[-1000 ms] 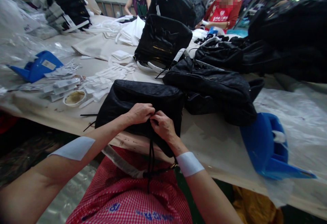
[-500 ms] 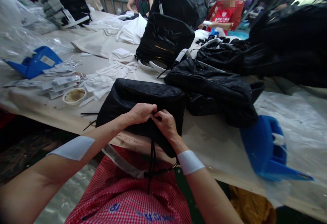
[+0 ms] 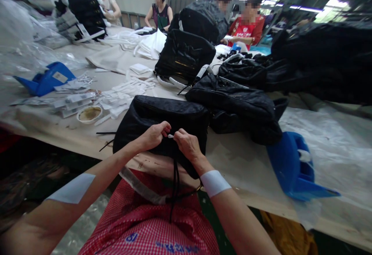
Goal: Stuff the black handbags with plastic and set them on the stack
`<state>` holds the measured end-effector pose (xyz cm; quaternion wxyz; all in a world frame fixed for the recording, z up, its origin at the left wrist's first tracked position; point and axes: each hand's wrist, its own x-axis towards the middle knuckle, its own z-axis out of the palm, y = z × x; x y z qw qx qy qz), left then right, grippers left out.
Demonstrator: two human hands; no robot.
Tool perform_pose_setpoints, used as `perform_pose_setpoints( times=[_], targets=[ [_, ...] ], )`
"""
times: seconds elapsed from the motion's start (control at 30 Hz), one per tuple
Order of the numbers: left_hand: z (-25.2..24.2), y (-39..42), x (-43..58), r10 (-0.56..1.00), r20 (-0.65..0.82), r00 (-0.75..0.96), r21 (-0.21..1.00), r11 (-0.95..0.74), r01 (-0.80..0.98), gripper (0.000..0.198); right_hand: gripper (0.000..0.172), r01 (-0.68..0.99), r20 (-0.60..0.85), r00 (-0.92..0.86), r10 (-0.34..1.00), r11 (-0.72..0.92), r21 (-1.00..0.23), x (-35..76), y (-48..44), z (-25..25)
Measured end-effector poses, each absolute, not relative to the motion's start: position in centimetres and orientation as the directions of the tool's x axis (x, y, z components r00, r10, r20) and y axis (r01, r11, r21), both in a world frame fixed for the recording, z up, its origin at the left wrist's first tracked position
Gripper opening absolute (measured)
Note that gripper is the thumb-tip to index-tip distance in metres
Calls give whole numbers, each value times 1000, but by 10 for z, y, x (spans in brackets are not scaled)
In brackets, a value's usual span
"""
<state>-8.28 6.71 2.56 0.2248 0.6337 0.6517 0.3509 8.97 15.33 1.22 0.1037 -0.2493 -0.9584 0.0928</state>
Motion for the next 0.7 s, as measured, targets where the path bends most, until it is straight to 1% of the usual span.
perform_pose_setpoints(
  times=[0.03, 0.1, 0.2, 0.3, 0.37, 0.43, 0.5, 0.57, 0.63, 0.7],
  targets=[
    [23, 61, -81, 977, 178, -122, 737, -50, 674, 47, 24, 423, 154, -870, 468, 870, -252, 98, 156, 15],
    [18, 50, -76, 961, 243, -127, 685, -78, 724, 56, 28, 394, 230, -855, 465, 871, -294, 120, 159, 19],
    [11, 41, -62, 941, 332, -70, 579, -145, 802, 63, 34, 438, 395, -734, 552, 830, -346, 153, 158, 16],
    [6, 40, -47, 926, 367, -90, 563, -144, 814, 69, 35, 439, 441, -670, 597, 798, -413, 178, 149, 0],
    [4, 39, -40, 931, 356, -79, 549, -140, 824, 64, 35, 418, 437, -667, 603, 789, -450, 188, 142, -14],
    [2, 34, -37, 943, 333, 14, 488, -185, 853, 54, 36, 411, 425, -669, 610, 780, -473, 194, 137, -23],
    [-1, 26, -38, 938, 332, 96, 445, -246, 861, 50, 36, 435, 415, -658, 628, 767, -471, 195, 133, -24],
    [-3, 16, -41, 931, 359, 65, 495, -249, 832, 50, 33, 490, 408, -640, 651, 755, -436, 191, 130, -14],
    [-2, 8, -46, 928, 371, -30, 585, -208, 784, 49, 27, 548, 399, -622, 674, 738, -393, 180, 126, 4],
    [3, 4, -49, 925, 365, -107, 634, -162, 756, 46, 23, 592, 352, -619, 702, 712, -378, 161, 122, 23]
  ],
)
